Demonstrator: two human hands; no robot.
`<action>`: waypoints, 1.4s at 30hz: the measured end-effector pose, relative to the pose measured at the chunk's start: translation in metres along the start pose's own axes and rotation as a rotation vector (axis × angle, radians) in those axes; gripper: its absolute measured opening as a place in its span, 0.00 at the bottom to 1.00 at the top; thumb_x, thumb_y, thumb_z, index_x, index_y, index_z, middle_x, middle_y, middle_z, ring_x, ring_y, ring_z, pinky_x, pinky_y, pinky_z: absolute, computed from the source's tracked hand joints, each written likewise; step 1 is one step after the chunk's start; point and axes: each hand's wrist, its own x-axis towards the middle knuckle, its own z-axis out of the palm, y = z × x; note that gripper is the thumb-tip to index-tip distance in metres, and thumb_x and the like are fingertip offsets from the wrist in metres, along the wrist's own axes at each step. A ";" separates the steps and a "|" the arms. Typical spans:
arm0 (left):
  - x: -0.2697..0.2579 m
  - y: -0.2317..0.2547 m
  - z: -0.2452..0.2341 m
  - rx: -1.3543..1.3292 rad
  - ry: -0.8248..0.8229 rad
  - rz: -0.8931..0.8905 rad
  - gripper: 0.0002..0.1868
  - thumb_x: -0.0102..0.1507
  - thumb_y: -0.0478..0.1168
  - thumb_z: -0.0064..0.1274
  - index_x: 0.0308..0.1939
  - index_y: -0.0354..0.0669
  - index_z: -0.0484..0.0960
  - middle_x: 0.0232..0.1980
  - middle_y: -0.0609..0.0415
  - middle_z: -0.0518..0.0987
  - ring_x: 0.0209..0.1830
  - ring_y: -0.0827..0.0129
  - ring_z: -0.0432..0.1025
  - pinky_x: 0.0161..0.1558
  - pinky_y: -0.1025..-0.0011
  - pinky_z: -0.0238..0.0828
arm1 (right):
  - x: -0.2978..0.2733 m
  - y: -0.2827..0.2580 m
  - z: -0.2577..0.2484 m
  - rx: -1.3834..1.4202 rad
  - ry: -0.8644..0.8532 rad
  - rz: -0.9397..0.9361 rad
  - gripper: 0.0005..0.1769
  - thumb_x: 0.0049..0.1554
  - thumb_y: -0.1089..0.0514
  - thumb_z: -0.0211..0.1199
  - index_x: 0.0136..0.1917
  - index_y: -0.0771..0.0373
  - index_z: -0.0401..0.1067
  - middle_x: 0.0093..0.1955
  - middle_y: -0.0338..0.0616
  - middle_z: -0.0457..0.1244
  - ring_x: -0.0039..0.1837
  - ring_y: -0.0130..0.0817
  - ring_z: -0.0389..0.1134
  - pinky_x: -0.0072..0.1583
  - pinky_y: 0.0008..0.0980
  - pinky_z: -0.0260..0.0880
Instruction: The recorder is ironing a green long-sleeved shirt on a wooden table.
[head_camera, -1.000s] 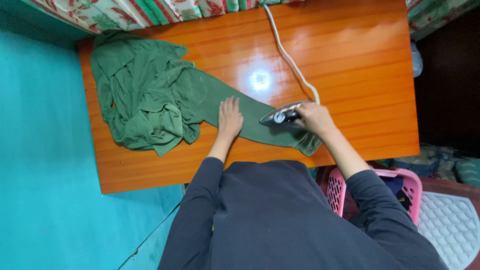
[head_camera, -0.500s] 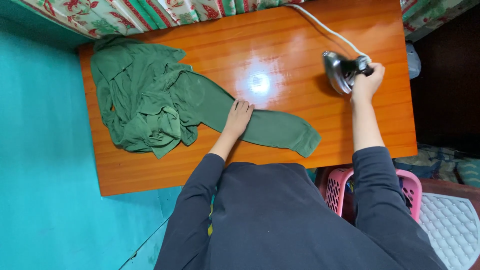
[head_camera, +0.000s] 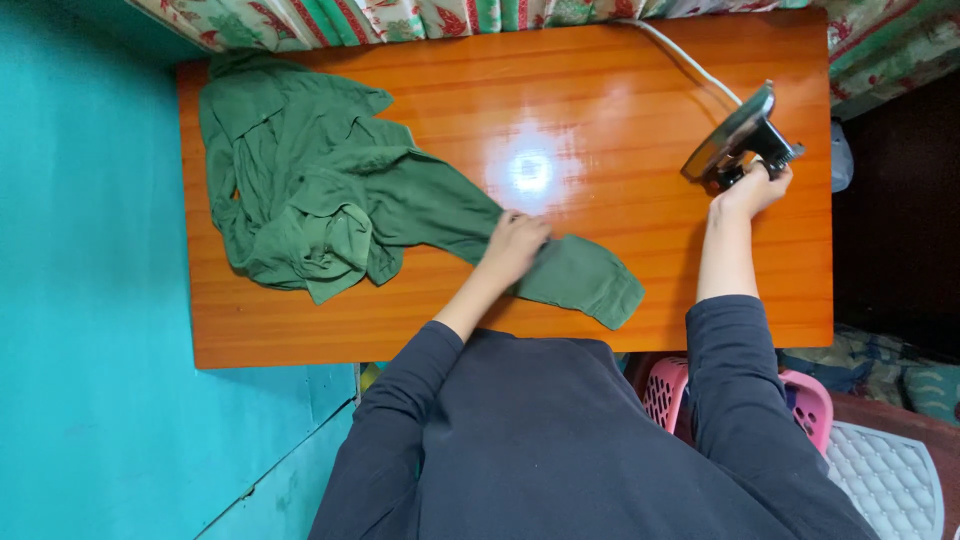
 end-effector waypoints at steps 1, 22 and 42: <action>0.006 0.013 -0.005 0.001 0.002 -0.004 0.08 0.59 0.34 0.49 0.41 0.45 0.81 0.42 0.54 0.80 0.48 0.60 0.74 0.56 0.58 0.64 | -0.003 -0.003 -0.002 0.000 -0.004 0.001 0.16 0.53 0.74 0.54 0.54 0.65 0.68 0.51 0.44 0.66 0.49 0.32 0.67 0.52 0.33 0.69; -0.136 -0.019 -0.009 -0.109 -0.190 -0.174 0.03 0.63 0.37 0.53 0.39 0.45 0.81 0.40 0.54 0.78 0.47 0.58 0.75 0.49 0.60 0.67 | -0.006 0.021 -0.062 -0.007 -0.018 0.032 0.21 0.50 0.76 0.56 0.57 0.64 0.69 0.53 0.42 0.66 0.55 0.34 0.67 0.58 0.32 0.69; -0.182 -0.040 -0.019 0.263 -0.182 -0.805 0.32 0.54 0.47 0.68 0.55 0.35 0.71 0.56 0.40 0.71 0.54 0.47 0.71 0.51 0.55 0.71 | -0.238 -0.027 0.042 -0.719 -0.571 -0.659 0.17 0.54 0.75 0.61 0.56 0.67 0.66 0.56 0.50 0.58 0.58 0.45 0.62 0.60 0.38 0.67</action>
